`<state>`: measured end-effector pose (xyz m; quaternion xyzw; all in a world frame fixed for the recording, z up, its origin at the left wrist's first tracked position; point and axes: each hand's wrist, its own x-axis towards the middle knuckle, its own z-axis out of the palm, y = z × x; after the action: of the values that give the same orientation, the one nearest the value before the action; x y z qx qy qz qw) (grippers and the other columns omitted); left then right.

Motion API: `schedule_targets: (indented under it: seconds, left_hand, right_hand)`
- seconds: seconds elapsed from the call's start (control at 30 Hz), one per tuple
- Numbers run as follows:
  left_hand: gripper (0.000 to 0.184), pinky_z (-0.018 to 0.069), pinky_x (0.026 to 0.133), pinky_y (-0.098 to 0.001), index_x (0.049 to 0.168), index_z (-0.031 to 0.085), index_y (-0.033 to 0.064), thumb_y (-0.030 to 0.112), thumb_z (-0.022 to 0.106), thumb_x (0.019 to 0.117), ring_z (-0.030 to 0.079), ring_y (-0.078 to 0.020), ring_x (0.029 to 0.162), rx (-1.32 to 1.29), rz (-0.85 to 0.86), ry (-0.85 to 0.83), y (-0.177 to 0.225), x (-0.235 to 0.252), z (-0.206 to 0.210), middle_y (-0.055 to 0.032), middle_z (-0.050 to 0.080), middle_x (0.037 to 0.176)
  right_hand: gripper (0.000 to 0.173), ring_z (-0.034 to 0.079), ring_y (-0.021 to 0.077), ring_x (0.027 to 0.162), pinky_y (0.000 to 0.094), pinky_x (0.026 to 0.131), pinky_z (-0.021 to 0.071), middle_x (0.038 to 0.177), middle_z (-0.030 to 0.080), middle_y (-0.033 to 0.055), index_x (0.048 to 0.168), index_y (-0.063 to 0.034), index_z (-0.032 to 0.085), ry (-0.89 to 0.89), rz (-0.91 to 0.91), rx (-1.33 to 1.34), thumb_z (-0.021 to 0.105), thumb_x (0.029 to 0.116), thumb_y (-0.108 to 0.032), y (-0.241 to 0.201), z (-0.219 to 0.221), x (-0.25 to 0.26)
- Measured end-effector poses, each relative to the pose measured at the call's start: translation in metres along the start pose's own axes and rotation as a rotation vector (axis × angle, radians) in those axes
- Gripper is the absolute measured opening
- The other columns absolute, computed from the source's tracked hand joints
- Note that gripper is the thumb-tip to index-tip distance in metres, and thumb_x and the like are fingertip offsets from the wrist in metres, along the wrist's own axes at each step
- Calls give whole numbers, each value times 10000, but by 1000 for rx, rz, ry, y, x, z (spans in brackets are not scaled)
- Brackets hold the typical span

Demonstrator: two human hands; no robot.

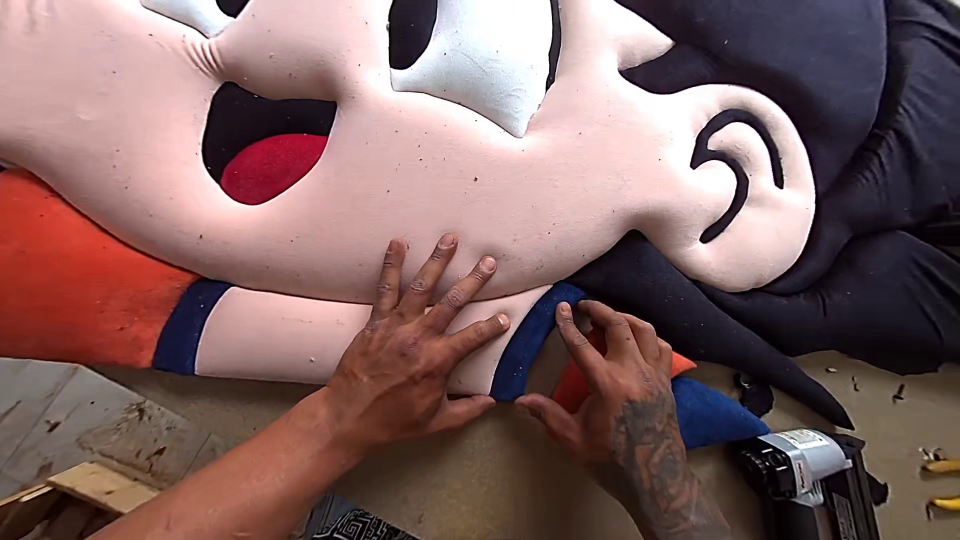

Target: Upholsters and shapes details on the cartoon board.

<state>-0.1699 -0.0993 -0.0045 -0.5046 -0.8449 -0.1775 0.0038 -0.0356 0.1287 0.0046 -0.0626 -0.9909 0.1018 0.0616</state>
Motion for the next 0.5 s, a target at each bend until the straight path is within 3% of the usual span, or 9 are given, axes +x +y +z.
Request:
schedule_targets:
  seconds: [0.17,0.33,0.5]
  left_hand:
    - [708,-1,1204,-776,1349,686,357,771,618,778,97,-444,1578,4,13,0,0,0,1,-84,309,1685]
    - [711,-2,1207,-776,1380,668,331,741,610,802,90,-444,1579,6,20,-10,0,-3,3,-66,316,1684]
    - [694,17,1207,-781,1386,669,297,712,594,834,93,-462,1574,-9,36,-2,0,-6,5,-59,338,1675]
  right_hand:
    - [943,562,286,1205,505,941,431,1376,627,83,1352,-238,696,43,22,27,585,697,-907,2,4,-1]
    - [1046,570,300,1211,517,957,435,1379,637,97,1361,-138,682,55,46,14,569,684,-928,2,7,-1]
    - [1057,581,309,1204,520,964,447,1367,645,113,1339,-112,695,53,50,27,580,679,-928,2,7,-1]
